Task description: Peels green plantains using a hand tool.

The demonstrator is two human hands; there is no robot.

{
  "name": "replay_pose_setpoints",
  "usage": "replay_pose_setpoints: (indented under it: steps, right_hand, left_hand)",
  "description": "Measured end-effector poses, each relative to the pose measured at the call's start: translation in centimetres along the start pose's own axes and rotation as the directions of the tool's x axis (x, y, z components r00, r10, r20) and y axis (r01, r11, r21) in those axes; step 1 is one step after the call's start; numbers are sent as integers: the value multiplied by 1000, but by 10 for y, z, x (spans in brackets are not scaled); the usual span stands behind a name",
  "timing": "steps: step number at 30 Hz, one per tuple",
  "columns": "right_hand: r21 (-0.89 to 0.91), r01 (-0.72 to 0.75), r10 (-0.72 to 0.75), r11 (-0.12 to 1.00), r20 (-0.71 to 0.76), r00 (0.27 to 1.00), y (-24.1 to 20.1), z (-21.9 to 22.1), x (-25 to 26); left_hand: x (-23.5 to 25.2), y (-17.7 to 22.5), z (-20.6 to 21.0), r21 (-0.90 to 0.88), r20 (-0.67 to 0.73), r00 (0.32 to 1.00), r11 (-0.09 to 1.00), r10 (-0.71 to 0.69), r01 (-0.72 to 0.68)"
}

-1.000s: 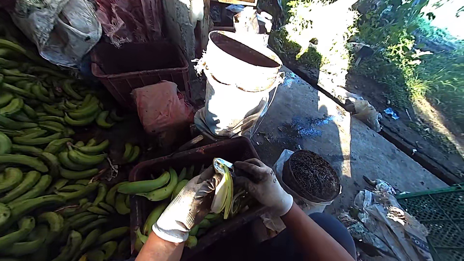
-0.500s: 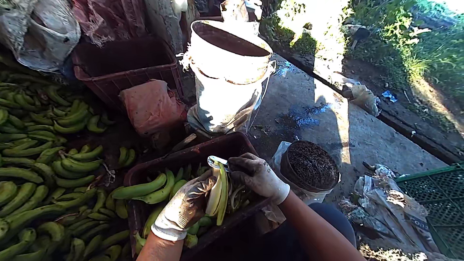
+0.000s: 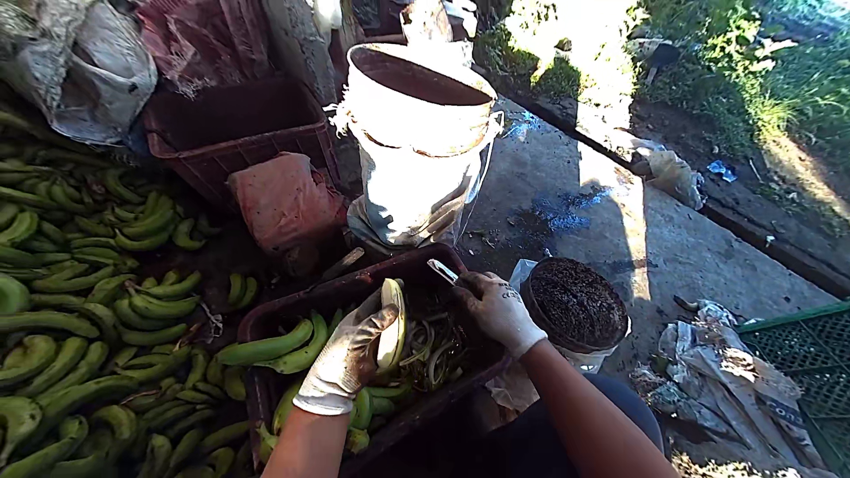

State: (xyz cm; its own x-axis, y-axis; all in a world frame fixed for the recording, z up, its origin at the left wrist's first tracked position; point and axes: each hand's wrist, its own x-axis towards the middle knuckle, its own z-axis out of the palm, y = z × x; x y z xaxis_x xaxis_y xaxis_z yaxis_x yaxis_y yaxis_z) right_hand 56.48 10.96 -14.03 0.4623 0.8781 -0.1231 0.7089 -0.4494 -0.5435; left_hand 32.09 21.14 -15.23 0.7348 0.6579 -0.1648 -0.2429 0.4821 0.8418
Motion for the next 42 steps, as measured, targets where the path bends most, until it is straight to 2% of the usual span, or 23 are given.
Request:
replay_pose_setpoints:
  steps: [2,4,7,10,16,19,21,24,26,27,29,31,33,35,37,39,41,42]
  right_hand:
    - [106,206,-187,973,-165,968,-8,5,-14]
    - [203,408,-350,890,-269,897,-14,15,-27]
    - [210,594,-529,777,-295,796,-20,30,-41]
    - [106,670,-624,734,-283,728,-20,44,-41]
    - [102,709,-663,698,-281,694,-24,41,-38]
    - [150,672,-619,725,-287,731,-24,41,-36]
    - [206,614,-555,762,-282,783,-24,41,-32]
    - [280,418,-388,864,-157,908,-21,29,-19]
    - [195,190,-200,962,35,979,-12,21,-4]
    - [130,89,-101,988,88,991,-6,18,3]
    - [91,2,-5,996,39,999,2,14,6]
    - [89,124,-112,988,-123,986,0,8,-2]
    - [68,386,-355,920,-270,895,-6,8,-16]
    - [29,595,-559,804,-306,771,-14,10,-31]
    - [3,685,-658,728,-277,701,-21,13,-42]
    - [35,693,-662,720,-263,702,-25,14,-43]
    - [71,624,-586,778,-275,762,-27,10,-36]
    - [75,550,-515,832,-265,815,-27,7,-31]
  left_hand:
    - [1,-1,1,-127,-82,995,989,61,-71]
    - [1,-3,4,-305,-136,988,945,78,-116]
    - [-1,0,14,-524,-217,975,836,50,-160]
    - [-3,5,18,-588,-273,962,790,7,-172]
    - [-10,2,22,-514,-157,986,858,-60,-29]
    - [-12,-3,19,-434,-111,994,900,-11,-38]
    - [-17,-3,21,-308,-95,995,950,19,-48]
    - [-23,-3,28,-202,-48,999,979,25,-35]
    - [-24,-3,28,-194,16,999,980,36,-33]
    - [-23,-2,27,-218,41,999,976,31,-22]
    - [-20,1,25,-288,50,999,957,21,-6]
    - [-17,4,23,-346,-11,999,938,33,-34]
    - [-17,7,24,-363,-118,992,928,43,-84]
    - [-18,6,23,-359,-129,989,926,79,-120]
    - [-18,2,22,-352,-110,988,925,111,-143]
    - [-21,0,18,-291,-22,992,948,126,-127]
    - [-24,2,16,-229,73,992,970,103,-84]
    - [-25,3,17,-205,113,989,976,92,-67]
